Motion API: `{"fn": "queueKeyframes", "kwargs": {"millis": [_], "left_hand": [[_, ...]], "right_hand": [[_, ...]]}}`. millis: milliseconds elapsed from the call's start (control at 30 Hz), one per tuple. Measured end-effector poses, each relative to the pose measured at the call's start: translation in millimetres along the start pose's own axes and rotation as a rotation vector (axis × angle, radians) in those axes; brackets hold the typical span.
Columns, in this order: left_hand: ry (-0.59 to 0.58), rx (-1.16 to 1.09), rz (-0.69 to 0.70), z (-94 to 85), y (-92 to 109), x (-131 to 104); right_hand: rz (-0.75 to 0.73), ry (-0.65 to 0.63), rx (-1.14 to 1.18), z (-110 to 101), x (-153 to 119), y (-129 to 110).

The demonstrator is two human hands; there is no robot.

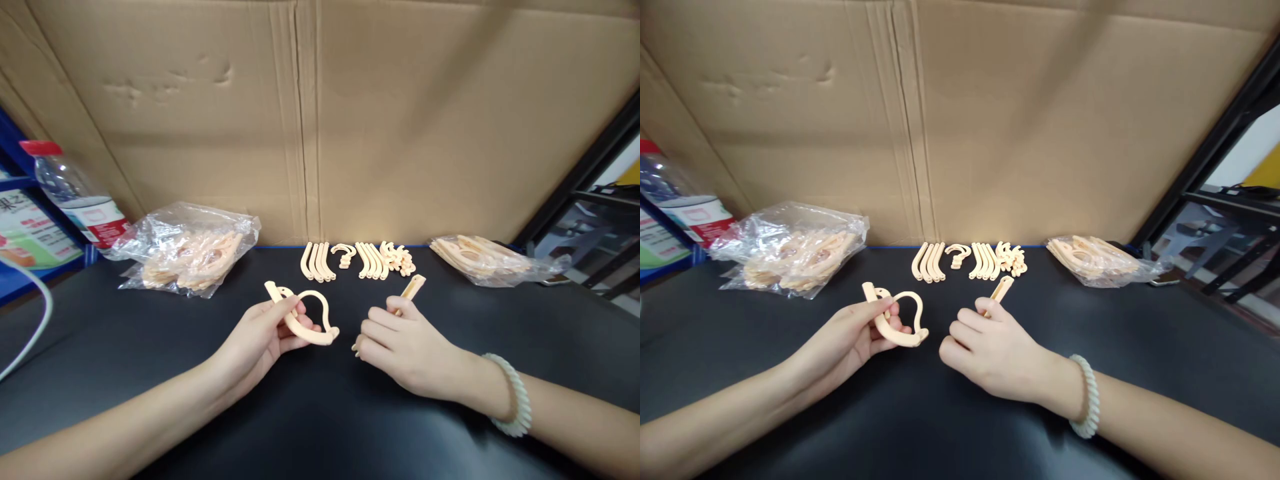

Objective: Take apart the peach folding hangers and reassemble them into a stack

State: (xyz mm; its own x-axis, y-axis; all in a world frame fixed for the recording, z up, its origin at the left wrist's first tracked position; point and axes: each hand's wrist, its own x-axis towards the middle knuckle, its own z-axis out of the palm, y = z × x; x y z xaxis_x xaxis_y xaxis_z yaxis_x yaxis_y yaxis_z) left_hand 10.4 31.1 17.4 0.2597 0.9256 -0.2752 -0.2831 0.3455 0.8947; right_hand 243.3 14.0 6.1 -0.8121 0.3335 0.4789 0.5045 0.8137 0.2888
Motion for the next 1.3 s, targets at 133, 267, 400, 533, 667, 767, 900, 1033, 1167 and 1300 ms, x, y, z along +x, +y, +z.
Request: {"fn": "queueKeyframes", "kwargs": {"millis": [133,267,400,533,667,767,900,1033,1167,1300], "left_hand": [[-0.011,0.019,0.023,-3.2,2,2],[-0.035,0.051,0.029,-3.0,0,0],[-0.059,0.055,0.039,-3.0,-2,-2],[-0.068,0.066,0.037,-3.2,-1,-2],[-0.084,0.07,0.046,-3.5,-2,-1],[-0.087,0.087,0.053,-3.3,-2,-3],[-0.081,0.095,0.064,-3.1,-2,-5],[-0.106,0.089,0.06,-5.3,-4,-4],[-0.115,0.084,0.06,-6.8,-5,-2],[-0.119,0.085,0.061,-6.8,-4,-2]], "right_hand": [[0.135,-0.009,0.172,5,-8,18],[0.261,0.025,0.149,7,-17,44],[0.29,-0.055,0.02,2,-25,68],[0.284,0.012,-0.162,2,-28,87],[0.314,0.06,-0.071,6,-19,94],[0.287,0.076,0.034,10,-6,94],[0.259,0.081,0.085,20,8,96],[0.258,0.109,0.115,38,12,97],[0.257,0.114,0.166,55,12,94],[0.294,0.102,0.191,61,11,91]]}}
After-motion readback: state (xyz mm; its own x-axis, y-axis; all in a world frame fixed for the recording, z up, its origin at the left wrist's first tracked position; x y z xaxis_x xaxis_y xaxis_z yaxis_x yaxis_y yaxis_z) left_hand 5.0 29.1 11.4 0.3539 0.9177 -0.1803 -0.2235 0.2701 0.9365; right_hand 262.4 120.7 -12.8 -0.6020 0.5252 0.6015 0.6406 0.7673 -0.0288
